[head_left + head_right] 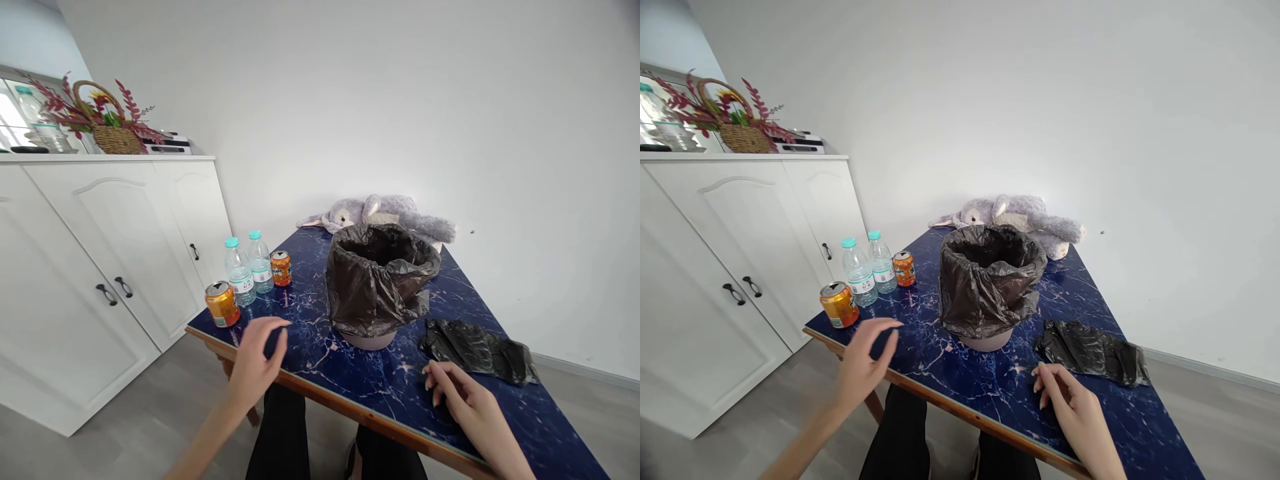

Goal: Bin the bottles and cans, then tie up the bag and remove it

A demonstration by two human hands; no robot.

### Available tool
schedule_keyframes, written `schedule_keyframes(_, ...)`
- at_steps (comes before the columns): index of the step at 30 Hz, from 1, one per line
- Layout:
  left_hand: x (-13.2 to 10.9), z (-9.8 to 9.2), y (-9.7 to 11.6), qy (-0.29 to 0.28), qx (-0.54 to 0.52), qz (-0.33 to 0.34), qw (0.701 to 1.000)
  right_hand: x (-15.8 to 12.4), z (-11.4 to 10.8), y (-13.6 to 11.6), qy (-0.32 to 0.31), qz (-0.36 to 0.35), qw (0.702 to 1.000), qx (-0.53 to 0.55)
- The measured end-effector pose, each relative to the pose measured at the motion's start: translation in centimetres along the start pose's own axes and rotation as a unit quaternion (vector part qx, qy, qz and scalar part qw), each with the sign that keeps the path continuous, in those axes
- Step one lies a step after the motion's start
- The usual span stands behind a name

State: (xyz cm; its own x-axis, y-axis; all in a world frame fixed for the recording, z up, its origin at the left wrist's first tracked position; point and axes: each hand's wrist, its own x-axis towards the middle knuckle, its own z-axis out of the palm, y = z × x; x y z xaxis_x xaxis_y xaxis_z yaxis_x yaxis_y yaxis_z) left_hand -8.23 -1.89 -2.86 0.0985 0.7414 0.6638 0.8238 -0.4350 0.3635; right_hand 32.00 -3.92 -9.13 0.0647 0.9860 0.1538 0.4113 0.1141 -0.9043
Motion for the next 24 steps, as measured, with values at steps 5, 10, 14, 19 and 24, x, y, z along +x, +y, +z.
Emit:
schedule_keyframes(5,2.0,-3.5,-2.9,0.217,0.146,-0.03,0.965,0.1,-0.1,0.5,-0.021,0.024,0.999,0.003)
schedule_keyframes(10,4.2,-5.3,-7.8,0.211,0.17,-0.113,0.956,0.2,0.0,1.1,-0.028,0.031,0.999,0.014)
schedule_keyframes(14,5.0,-6.4,-10.3,0.108,0.131,-0.219,0.961,0.2,0.2,1.2,-0.025,0.025,0.999,0.02)
schedule_keyframes(19,4.5,-7.6,-10.2,0.07,0.097,-0.236,0.964,0.3,0.2,1.0,-0.025,0.011,0.999,0.019)
schedule_keyframes(24,3.2,-8.7,-6.7,0.086,0.085,-0.215,0.969,0.4,0.3,0.5,-0.018,0.001,1.0,0.016)
